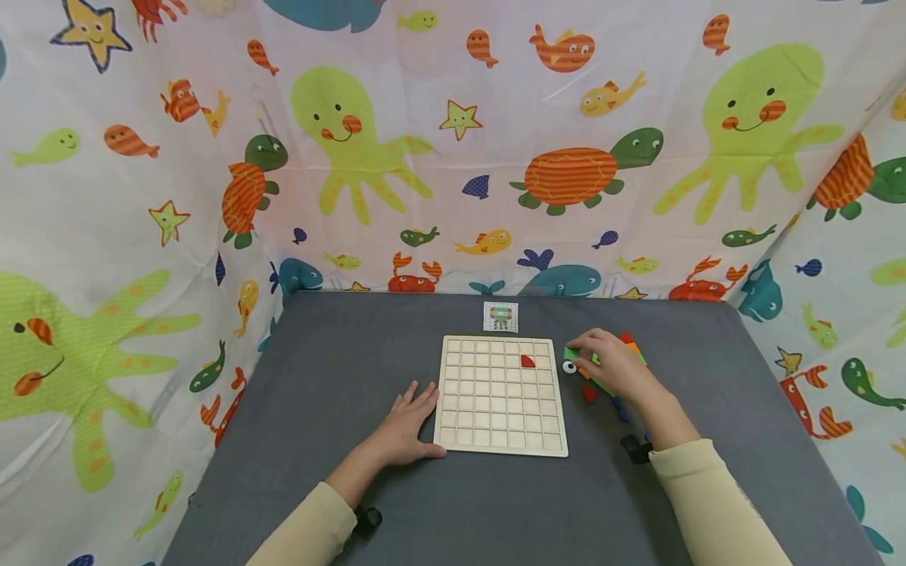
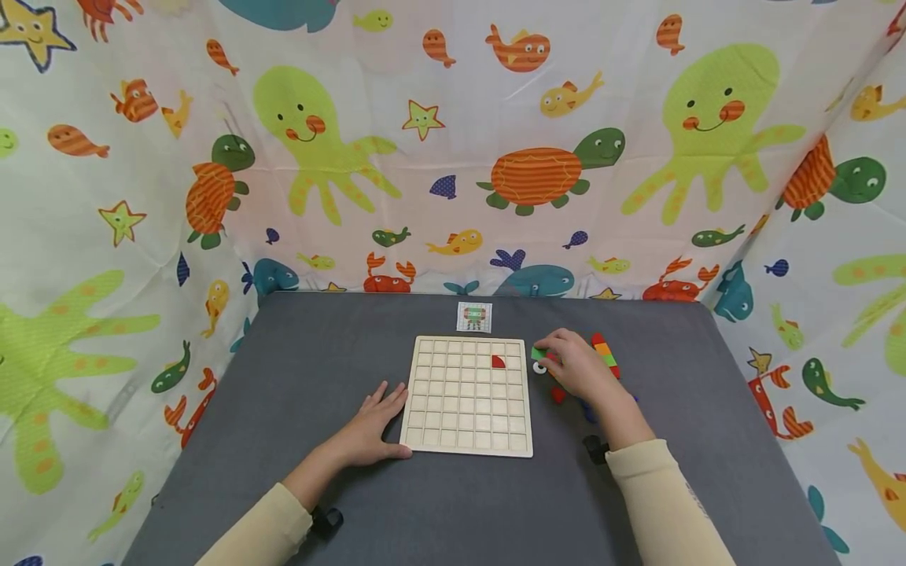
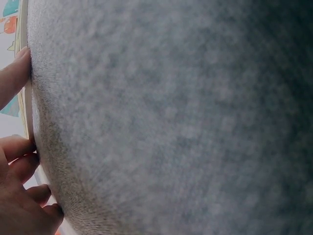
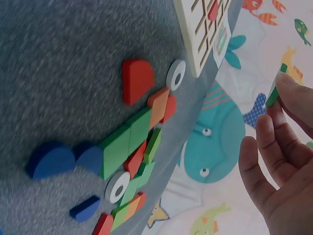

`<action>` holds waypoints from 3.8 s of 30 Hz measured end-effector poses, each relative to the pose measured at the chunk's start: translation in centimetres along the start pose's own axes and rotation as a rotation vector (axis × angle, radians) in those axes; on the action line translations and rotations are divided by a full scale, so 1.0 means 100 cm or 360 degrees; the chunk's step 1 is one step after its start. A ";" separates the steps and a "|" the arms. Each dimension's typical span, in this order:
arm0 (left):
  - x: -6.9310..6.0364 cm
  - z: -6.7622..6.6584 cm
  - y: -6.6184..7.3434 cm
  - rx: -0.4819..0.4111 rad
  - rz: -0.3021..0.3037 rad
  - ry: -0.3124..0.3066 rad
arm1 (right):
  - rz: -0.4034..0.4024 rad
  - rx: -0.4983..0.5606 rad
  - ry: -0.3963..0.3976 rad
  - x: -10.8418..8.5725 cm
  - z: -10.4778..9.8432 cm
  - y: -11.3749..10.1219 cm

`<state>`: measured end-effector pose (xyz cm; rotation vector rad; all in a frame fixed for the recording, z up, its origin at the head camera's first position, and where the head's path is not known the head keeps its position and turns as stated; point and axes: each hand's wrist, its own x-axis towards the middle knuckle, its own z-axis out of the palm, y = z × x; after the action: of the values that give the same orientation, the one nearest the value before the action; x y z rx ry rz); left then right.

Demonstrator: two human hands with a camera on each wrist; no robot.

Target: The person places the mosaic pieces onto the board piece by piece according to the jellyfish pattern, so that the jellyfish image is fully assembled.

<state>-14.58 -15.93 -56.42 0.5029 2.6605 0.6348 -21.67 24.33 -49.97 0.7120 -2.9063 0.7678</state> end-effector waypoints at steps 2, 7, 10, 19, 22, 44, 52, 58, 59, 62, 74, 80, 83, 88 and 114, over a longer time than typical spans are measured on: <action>0.000 0.000 0.000 -0.0007 -0.0001 0.0003 | -0.0008 -0.0001 -0.0008 0.003 0.003 -0.003; -0.001 -0.001 0.001 -0.0021 0.0001 0.0001 | 0.0058 -0.0025 -0.0062 0.010 0.009 -0.009; -0.002 -0.002 0.002 -0.0030 0.0011 0.0008 | 0.0062 -0.0020 -0.0068 0.013 0.012 -0.013; -0.001 -0.003 0.003 -0.0016 0.0021 0.0021 | -0.0016 -0.0027 -0.0068 0.024 0.026 -0.021; 0.000 -0.002 0.003 -0.0001 0.0011 0.0014 | -0.0004 -0.0032 -0.0087 0.028 0.031 -0.024; -0.001 -0.001 0.002 -0.0022 0.0018 0.0018 | 0.0008 0.0048 -0.0251 0.055 0.062 -0.032; -0.001 -0.002 0.003 -0.0027 0.0016 0.0013 | 0.0058 -0.0011 -0.0280 0.066 0.076 -0.028; 0.000 -0.002 0.002 -0.0014 0.0016 0.0000 | 0.0093 -0.0051 -0.0324 0.072 0.081 -0.027; 0.000 -0.001 0.002 -0.0013 0.0016 0.0001 | 0.0102 -0.0053 -0.0333 0.073 0.081 -0.027; 0.000 -0.001 0.002 -0.0010 0.0010 0.0003 | 0.0121 -0.0050 -0.0346 0.075 0.082 -0.028; 0.000 0.000 0.000 -0.0006 0.0022 0.0002 | 0.0114 0.0007 -0.0325 0.071 0.074 -0.034; 0.000 0.000 -0.001 -0.0022 0.0012 0.0011 | 0.0107 0.0026 -0.0258 0.059 0.064 -0.033; 0.000 0.001 -0.001 -0.0012 0.0008 0.0003 | 0.0135 0.0031 -0.0255 0.052 0.059 -0.033; -0.001 0.001 -0.001 -0.0015 0.0018 0.0001 | 0.0190 0.0032 -0.0226 0.036 0.050 -0.032; -0.001 -0.001 0.002 -0.0040 -0.0009 -0.0002 | 0.0392 0.0071 0.0075 -0.044 0.025 0.018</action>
<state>-14.50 -15.79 -56.21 0.4887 2.6483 0.6653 -18.42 26.38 -53.68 0.3355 -2.9767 0.8603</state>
